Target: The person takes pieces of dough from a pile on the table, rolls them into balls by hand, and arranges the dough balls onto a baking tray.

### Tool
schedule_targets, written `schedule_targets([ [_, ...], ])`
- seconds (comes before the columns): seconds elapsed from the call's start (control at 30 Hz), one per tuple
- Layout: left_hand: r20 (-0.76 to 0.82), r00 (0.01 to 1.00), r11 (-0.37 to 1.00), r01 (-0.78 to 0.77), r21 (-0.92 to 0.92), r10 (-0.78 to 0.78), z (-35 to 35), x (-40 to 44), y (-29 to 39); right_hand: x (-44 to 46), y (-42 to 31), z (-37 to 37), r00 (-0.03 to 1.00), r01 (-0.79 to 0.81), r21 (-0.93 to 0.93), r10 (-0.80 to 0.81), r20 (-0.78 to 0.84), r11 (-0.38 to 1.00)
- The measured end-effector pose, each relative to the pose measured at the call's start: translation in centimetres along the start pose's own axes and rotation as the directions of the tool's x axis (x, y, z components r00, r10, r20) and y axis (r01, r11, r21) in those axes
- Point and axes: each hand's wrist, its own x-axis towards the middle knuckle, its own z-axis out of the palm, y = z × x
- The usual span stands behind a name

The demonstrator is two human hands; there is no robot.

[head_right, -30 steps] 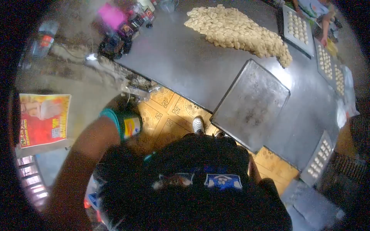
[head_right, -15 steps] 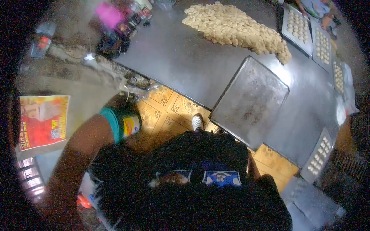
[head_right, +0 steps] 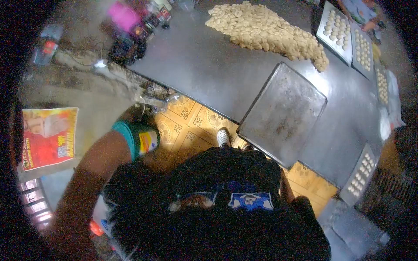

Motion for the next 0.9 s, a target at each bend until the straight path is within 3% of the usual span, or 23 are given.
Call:
schedule_targets([
  [0.03, 0.083, 0.995, 0.998, 0.058, -0.012, -0.056, -0.6, 0.0, 0.4, -0.2, -0.1, 0.1, 1.0, -0.005, -0.002, 0.005, 0.008, 1.0],
  [0.17, 0.037, 0.999, 0.999, 0.014, 0.046, -0.015, 0.2, -1.0, 0.3, -0.7, 1.1, -0.4, 0.999, -0.022, -0.011, 0.022, 0.044, 1.0],
  [0.27, 0.011, 0.995, 0.995, 0.098, 0.002, -0.098, 0.0, -0.9, 0.8, -1.6, 1.1, -0.5, 0.997, -0.035, -0.02, 0.036, 0.07, 0.999],
  [0.33, 0.111, 0.97, 0.976, 0.217, -0.005, -0.215, -0.3, -0.6, 1.4, -1.7, 1.8, -0.8, 0.995, -0.043, -0.03, 0.045, 0.088, 0.999],
  [0.47, 0.162, 0.982, 0.98, 0.061, 0.188, -0.092, -0.9, -0.9, 1.8, -2.5, 2.4, -1.3, 0.991, -0.055, -0.044, 0.06, 0.122, 0.998],
  [0.53, 0.132, 0.969, 0.977, 0.211, -0.018, -0.207, -0.9, -0.4, 1.9, -3.2, 2.2, -1.2, 0.988, -0.058, -0.047, 0.064, 0.137, 0.997],
  [0.57, 0.132, 0.97, 0.978, 0.21, -0.019, -0.206, -0.9, -0.5, 2.1, -3.5, 2.1, -1.1, 0.987, -0.06, -0.048, 0.067, 0.146, 0.997],
  [0.63, -0.146, 0.964, 0.96, 0.19, -0.203, -0.222, -0.7, -1.0, 2.3, -3.4, 2.8, -1.2, 0.984, -0.064, -0.055, 0.072, 0.162, 0.996],
  [0.67, -0.148, 0.964, 0.961, 0.189, -0.204, -0.221, -1.3, -0.7, 2.4, -3.5, 3.0, -1.3, 0.983, -0.066, -0.058, 0.075, 0.169, 0.996],
  [0.73, 0.056, 0.998, 0.997, 0.032, -0.063, -0.029, -2.8, 0.1, 2.5, -3.6, 3.5, -1.5, 0.98, -0.069, -0.063, 0.079, 0.184, 0.996],
  [0.77, 0.054, 0.998, 0.997, 0.029, -0.065, -0.026, -2.4, -0.2, 2.1, -3.7, 3.6, -1.5, 0.978, -0.069, -0.063, 0.08, 0.192, 0.996],
  [0.83, -0.147, 0.988, 0.995, -0.04, 0.09, 0.053, -1.3, -1.1, 1.4, -4.0, 3.9, -1.5, 0.975, -0.071, -0.065, 0.083, 0.206, 0.995],
  [0.9, -0.174, 0.985, 0.997, -0.004, 0.072, 0.017, -1.1, -1.6, 1.5, -4.3, 4.1, -1.4, 0.971, -0.073, -0.069, 0.087, 0.222, 0.995],
])
